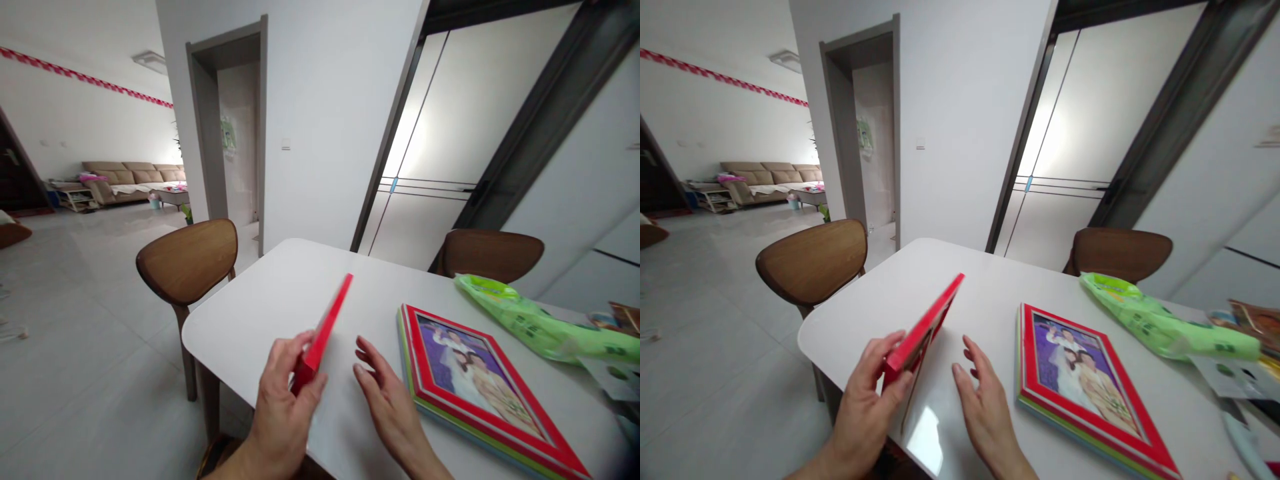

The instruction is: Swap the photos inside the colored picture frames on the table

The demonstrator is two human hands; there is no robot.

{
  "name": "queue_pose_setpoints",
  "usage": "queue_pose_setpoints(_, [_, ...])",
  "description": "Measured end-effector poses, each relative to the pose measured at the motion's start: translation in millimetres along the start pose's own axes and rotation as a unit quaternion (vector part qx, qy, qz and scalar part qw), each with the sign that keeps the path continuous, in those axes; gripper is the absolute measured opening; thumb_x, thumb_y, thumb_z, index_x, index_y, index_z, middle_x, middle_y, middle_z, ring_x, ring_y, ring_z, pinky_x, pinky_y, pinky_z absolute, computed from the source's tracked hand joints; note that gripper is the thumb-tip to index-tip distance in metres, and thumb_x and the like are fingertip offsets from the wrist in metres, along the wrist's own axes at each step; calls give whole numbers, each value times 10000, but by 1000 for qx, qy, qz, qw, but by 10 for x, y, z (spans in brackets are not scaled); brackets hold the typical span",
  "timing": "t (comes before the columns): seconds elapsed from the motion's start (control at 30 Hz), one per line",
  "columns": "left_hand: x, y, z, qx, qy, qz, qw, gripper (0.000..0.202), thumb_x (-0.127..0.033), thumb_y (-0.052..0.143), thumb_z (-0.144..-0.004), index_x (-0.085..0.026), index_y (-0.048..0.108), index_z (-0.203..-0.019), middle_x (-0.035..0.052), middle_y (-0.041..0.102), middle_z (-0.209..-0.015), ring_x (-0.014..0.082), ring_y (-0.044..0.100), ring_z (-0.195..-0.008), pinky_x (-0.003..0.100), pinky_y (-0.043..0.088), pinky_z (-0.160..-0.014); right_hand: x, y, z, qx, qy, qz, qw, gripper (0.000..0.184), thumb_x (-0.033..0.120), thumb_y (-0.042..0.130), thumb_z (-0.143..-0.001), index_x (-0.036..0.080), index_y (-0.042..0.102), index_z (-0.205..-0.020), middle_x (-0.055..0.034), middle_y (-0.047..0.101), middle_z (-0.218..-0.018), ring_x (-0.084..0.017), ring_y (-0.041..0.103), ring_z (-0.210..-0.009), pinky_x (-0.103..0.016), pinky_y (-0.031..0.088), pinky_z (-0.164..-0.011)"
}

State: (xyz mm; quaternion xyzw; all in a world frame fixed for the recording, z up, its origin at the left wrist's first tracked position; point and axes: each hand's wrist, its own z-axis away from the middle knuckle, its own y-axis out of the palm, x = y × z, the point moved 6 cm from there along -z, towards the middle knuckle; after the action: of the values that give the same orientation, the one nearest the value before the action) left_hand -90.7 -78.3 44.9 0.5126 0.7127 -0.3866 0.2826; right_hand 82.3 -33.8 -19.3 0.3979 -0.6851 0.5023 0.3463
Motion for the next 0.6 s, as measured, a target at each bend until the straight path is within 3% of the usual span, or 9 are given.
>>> queue_pose_setpoints(0.1, [244,-133,-19,-56,-111,96,988,395,-220,485,-788,-235,397,-1172,38,483,-1134,187,476,-1021,301,385,-862,209,316,-10,68,-72,42,994,478,370,432,-759,200,400,-1205,-99,454,-1229,-203,413,-1127,-396,341,-935])
queue_pose_setpoints(0.23, [682,-175,242,-37,-178,90,979,496,-230,514,-759,-187,341,-1223,60,469,-1200,208,452,-1080,328,355,-915,164,504,9,117,-94,144,978,458,313,486,-718,157,468,-1148,-118,438,-1231,-211,392,-1135,-393,304,-965])
queue_pose_setpoints(0.37, [912,-207,487,46,-160,-49,985,517,-231,550,-729,-167,377,-1212,88,481,-1188,235,430,-1092,378,329,-935,10,525,74,154,-114,210,959,405,201,475,-688,158,522,-1088,-123,447,-1210,-219,412,-1104,-395,325,-941])
queue_pose_setpoints(0.53, [904,-201,537,140,-106,-209,962,486,-298,591,-710,-147,448,-1149,98,574,-953,253,515,-889,406,414,-803,-17,541,134,178,-135,250,942,364,178,445,-705,181,548,-1054,-118,461,-1183,-221,418,-1083,-395,338,-916])
queue_pose_setpoints(0.6, [875,-189,508,162,-90,-238,953,458,-302,595,-709,-156,465,-1124,97,567,-958,250,511,-884,405,419,-791,2,545,137,192,-134,266,935,348,179,449,-707,178,561,-1036,-124,455,-1188,-228,409,-1089,-395,337,-912])
